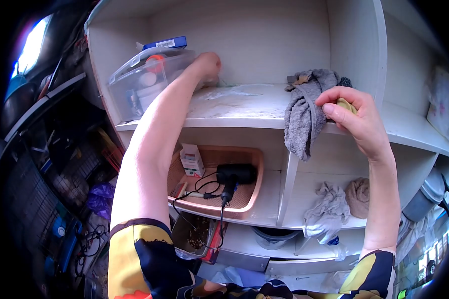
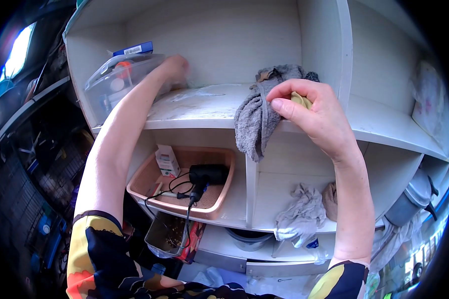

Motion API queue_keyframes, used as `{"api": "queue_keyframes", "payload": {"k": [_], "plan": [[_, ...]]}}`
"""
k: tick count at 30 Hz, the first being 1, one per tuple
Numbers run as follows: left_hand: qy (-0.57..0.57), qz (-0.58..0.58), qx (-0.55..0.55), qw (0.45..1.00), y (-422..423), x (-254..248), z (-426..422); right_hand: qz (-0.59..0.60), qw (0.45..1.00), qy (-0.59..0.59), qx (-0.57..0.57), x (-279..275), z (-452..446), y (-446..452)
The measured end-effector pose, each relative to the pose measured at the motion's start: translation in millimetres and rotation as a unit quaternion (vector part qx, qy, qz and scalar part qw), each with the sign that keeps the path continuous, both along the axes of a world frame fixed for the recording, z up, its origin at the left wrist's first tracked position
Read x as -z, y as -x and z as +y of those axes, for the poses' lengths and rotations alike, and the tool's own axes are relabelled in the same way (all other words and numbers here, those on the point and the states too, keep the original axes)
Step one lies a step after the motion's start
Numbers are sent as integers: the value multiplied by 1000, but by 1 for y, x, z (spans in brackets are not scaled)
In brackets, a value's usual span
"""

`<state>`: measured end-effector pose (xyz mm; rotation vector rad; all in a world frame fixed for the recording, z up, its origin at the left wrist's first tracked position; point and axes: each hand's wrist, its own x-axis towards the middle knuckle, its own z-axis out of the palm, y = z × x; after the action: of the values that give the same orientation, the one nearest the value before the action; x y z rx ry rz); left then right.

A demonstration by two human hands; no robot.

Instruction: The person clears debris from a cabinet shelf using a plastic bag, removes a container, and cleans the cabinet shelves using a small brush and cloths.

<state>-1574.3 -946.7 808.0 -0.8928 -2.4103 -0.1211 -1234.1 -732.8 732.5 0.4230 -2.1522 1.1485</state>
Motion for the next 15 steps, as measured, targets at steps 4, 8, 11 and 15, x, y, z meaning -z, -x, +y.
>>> {"api": "queue_keyframes", "payload": {"k": [4,8,11,15], "plan": [[120,20,-42,992,-13,-5,-1,1,1000,3,-3,0,-1,-1],[63,46,-43,996,-18,5,1,-1,1000,-2,1,0,-1,0],[24,57,-38,997,-9,11,2,5,1000,-7,8,0,-2,0],[42,76,-5,996,-9,13,3,2,1000,-10,11,0,-1,-1]]}}
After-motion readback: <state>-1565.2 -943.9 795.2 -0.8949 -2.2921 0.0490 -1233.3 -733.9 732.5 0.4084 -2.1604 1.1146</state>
